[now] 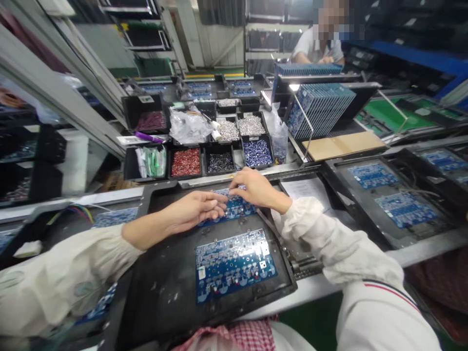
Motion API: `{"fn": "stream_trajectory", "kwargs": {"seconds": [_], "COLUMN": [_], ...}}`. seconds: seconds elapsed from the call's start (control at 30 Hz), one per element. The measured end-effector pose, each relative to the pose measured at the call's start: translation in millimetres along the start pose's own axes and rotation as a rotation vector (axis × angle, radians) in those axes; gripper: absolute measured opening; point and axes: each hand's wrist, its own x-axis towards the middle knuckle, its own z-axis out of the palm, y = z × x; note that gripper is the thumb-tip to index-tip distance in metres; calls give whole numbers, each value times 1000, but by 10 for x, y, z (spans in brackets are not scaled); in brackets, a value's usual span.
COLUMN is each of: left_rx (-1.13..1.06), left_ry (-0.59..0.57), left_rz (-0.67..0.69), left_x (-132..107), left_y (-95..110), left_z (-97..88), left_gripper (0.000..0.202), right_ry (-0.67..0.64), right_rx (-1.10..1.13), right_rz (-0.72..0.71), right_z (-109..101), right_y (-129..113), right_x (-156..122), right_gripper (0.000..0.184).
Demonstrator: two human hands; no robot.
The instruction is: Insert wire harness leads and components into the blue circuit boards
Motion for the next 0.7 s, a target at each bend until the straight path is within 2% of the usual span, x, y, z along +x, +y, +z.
{"fn": "stream_trajectory", "kwargs": {"seconds": [0.1,0.23,0.43,0.57,0.63,0.7], "left_rx": [22,7,21,37,25,10], "left_ry": [2,13,-7,-1,1,-15], "left_rz": [-19,-32,18,21,14,8], "left_x": [-73,-117,-120,-133,-140,-146], "left_y": [17,12,-54,-81,-86,-96], "left_z": [0,2,-23,-42,-41,-29], "left_gripper": [19,8,5,7,4,7], "right_ry": [-55,-92,-81,-117,-130,-90], "right_rx": [-206,-264,-248,-281,-307,-285], "right_rz": [38,34,49,16,5,10], "right_z": [37,77,117,104,75,31], "right_y": [159,257,246,265,222,105], "right_x": [-4,-19,-16,6,9,-16], "right_gripper": [9,10,11,10,9,11]}}
